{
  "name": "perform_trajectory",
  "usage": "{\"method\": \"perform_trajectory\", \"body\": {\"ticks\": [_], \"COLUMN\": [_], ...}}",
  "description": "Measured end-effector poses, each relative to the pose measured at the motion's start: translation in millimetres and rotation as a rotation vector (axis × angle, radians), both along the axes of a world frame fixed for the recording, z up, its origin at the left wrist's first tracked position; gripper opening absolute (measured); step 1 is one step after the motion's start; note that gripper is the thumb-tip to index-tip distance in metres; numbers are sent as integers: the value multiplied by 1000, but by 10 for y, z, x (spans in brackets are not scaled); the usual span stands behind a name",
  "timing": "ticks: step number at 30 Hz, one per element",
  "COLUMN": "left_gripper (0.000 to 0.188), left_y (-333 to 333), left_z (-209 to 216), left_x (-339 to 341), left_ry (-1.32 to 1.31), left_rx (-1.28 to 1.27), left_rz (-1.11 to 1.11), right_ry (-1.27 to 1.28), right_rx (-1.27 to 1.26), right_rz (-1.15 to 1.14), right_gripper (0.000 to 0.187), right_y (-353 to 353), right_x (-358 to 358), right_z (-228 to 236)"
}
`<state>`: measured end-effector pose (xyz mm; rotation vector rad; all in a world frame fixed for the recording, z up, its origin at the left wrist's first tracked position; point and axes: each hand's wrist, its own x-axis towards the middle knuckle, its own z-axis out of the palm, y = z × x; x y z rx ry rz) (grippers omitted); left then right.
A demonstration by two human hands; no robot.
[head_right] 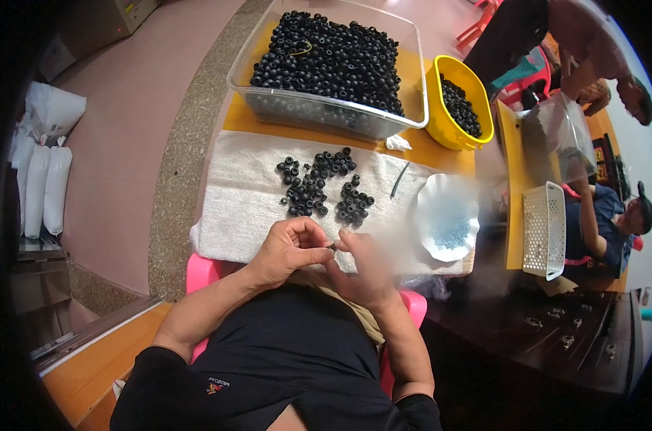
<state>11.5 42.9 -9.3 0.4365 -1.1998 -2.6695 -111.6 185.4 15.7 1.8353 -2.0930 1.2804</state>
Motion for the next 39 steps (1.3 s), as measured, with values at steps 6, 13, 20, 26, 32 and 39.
{"method": "perform_trajectory", "body": {"ticks": [6, 13, 20, 26, 32, 39], "left_gripper": [20, 20, 22, 22, 22, 21], "left_y": [-8, -27, -23, 23, 41, 84], "left_z": [31, 52, 134, 66, 69, 44], "left_x": [-5, -38, -31, -19, -15, -16], "left_ry": [3, -13, -103, -87, -104, -68], "left_rx": [-14, 5, 7, -66, -30, -29], "left_rz": [-24, -65, -25, -19, -57, -49], "right_ry": [35, 58, -4, 52, 61, 2], "right_rx": [32, 8, -131, -167, -139, -104], "right_rz": [47, 86, 56, -2, -7, 54], "right_gripper": [61, 56, 60, 50, 48, 47], "right_y": [8, -38, -35, -16, 21, 12], "right_x": [-13, 21, -27, 39, 72, 59], "right_z": [16, 71, -61, -29, 2, 67]}}
